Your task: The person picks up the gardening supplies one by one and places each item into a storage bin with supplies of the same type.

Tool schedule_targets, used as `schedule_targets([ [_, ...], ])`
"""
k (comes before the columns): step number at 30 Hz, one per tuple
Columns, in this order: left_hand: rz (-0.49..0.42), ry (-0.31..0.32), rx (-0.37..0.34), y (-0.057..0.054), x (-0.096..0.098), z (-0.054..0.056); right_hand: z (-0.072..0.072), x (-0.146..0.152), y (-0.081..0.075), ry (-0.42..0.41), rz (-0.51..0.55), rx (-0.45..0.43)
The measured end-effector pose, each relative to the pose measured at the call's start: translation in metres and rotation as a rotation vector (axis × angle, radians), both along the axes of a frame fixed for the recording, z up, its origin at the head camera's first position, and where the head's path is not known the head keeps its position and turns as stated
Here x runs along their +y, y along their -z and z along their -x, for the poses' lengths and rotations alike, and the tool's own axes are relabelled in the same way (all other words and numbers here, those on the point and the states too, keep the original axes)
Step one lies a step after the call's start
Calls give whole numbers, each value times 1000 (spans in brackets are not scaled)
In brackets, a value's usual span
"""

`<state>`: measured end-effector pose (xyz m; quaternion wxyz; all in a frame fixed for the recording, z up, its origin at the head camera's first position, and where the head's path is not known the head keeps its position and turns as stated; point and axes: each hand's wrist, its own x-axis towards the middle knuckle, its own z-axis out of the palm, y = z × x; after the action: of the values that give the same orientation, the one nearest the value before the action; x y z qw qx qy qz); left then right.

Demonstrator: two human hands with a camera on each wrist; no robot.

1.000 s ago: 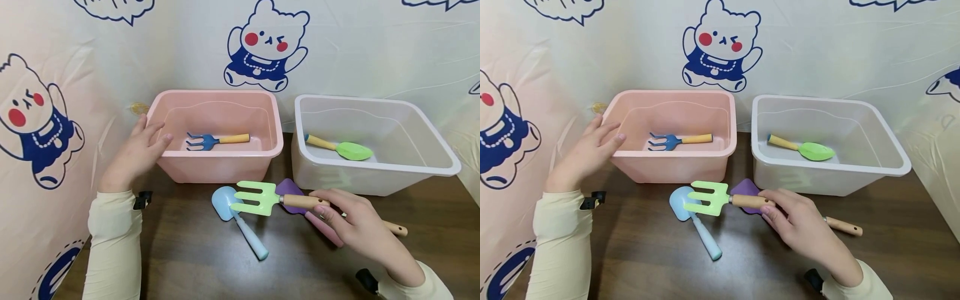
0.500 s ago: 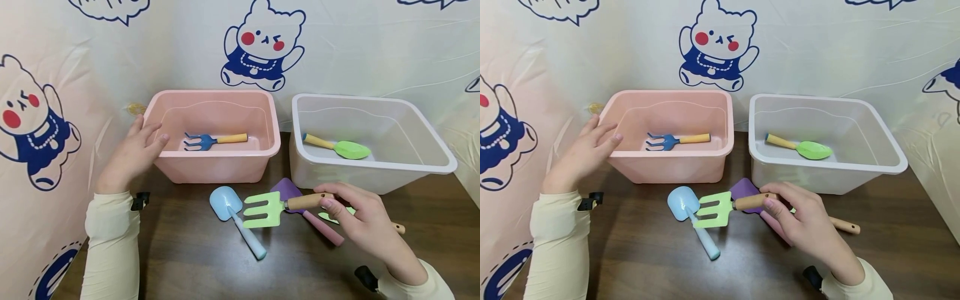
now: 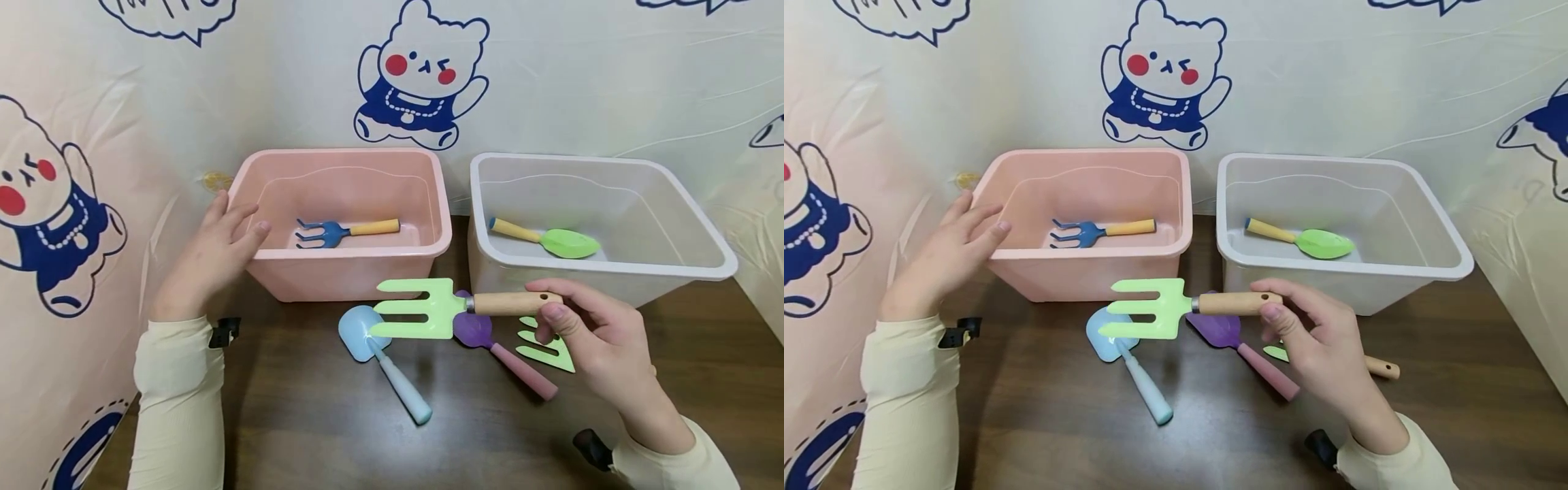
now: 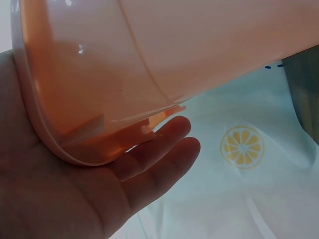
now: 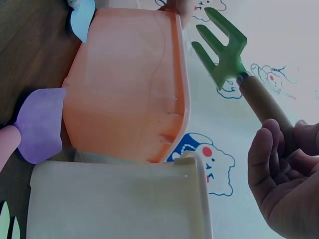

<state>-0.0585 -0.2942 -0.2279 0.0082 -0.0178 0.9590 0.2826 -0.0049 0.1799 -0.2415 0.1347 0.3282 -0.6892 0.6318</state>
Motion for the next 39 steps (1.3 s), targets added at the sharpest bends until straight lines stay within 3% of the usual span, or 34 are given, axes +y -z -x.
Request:
schedule_targets([
  [15, 14, 14, 6, 1, -1, -2, 8, -10, -7, 43, 125, -25],
  [26, 12, 6, 7, 2, -1, -1, 13, -18, -8, 110, 143, -47],
  [39, -3, 3, 18, 1, 1, -2, 17, -28, -1, 97, 149, -133],
])
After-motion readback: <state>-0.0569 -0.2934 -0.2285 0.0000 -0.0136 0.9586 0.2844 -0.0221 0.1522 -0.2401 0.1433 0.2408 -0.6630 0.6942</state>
